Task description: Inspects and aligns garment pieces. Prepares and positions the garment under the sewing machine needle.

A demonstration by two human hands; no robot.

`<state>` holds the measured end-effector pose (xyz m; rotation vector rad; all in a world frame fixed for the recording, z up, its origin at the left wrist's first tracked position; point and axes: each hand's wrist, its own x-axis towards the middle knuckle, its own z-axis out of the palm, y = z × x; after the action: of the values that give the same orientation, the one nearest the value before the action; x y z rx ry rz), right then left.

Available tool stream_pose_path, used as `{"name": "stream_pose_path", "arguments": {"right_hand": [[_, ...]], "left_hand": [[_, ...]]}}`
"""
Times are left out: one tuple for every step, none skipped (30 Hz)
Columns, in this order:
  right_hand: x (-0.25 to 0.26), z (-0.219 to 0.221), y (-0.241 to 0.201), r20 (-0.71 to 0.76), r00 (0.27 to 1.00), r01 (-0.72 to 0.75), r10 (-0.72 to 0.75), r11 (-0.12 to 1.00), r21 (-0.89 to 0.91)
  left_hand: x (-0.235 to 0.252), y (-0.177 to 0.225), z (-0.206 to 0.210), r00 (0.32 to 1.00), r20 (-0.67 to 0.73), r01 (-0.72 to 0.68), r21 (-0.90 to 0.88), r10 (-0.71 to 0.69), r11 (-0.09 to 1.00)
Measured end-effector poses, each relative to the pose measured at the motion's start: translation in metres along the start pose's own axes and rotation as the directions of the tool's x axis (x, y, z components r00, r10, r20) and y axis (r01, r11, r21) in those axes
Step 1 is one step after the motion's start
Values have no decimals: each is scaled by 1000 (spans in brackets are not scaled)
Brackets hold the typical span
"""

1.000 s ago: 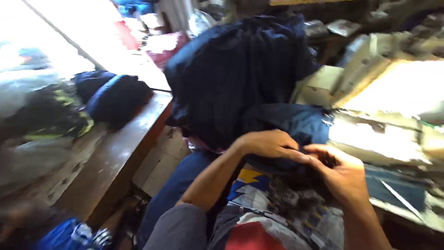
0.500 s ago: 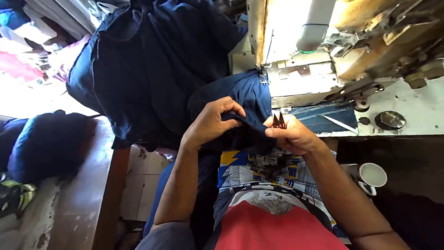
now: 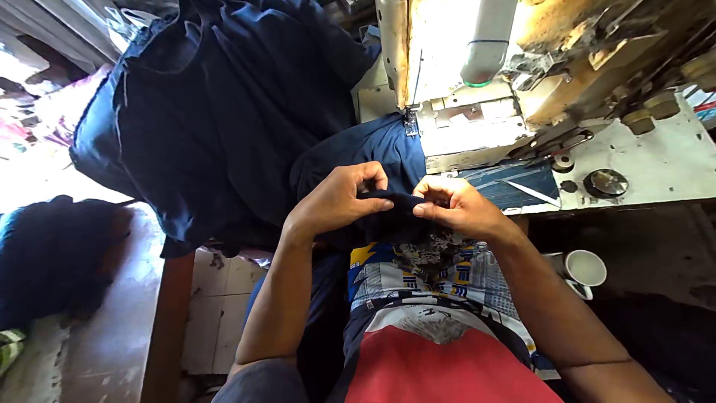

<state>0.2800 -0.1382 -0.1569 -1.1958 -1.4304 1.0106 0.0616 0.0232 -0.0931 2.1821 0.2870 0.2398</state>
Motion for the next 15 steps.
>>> {"name": "stream_pose_path", "arguments": {"right_hand": [[1,2,4,1,1000,9,-9,1000,9],[1,5,7,-29,999,19,-18,1000,23],[2,7,9,-83,996,29,-26,999,30],[2,8,10,-141,989,44,-39,999,32],[2,9,10,-190,980,65,-57,997,36],[1,10,10,-227,971,85,-73,995,44],[0,10,9,-247,965,99,-83,994,51],[-1,11,8,-264,961,107,-88,992,60],[-2,12,7,-275,957,113,-87,990,78],[-3,13,6,-281,956,116,-86,989,94],[-5,13,5,-286,955,117,-83,987,107],[-6,15,4,-291,953,118,-80,986,115],[-7,16,4,-295,952,121,-80,985,120],[-7,16,3,-298,951,123,-82,985,119],[-8,16,2,-300,950,124,-87,986,109]], "left_hand": [[0,0,-3,1000,-16,5,42,-4,999],[-1,0,-6,1000,-27,12,93,-10,996],[-2,1,-8,999,-34,25,143,-21,989],[-4,2,-10,999,-38,40,178,-33,983],[-8,4,-11,998,-41,52,190,-45,980],[-11,6,-10,997,-50,62,180,-54,982],[-16,8,-9,997,-65,61,156,-51,986],[-20,8,-7,996,-77,52,124,-43,991],[-23,6,-5,995,-92,36,92,-27,995],[-26,3,-4,994,-105,18,67,-11,998],[-27,1,-2,992,-126,7,48,-1,999],[-29,-2,1,988,-153,0,37,6,999],[-30,-4,2,983,-181,-2,24,7,1000],[-31,-6,4,979,-206,-7,9,9,1000],[-31,-7,4,975,-223,-20,-12,17,1000]]}}
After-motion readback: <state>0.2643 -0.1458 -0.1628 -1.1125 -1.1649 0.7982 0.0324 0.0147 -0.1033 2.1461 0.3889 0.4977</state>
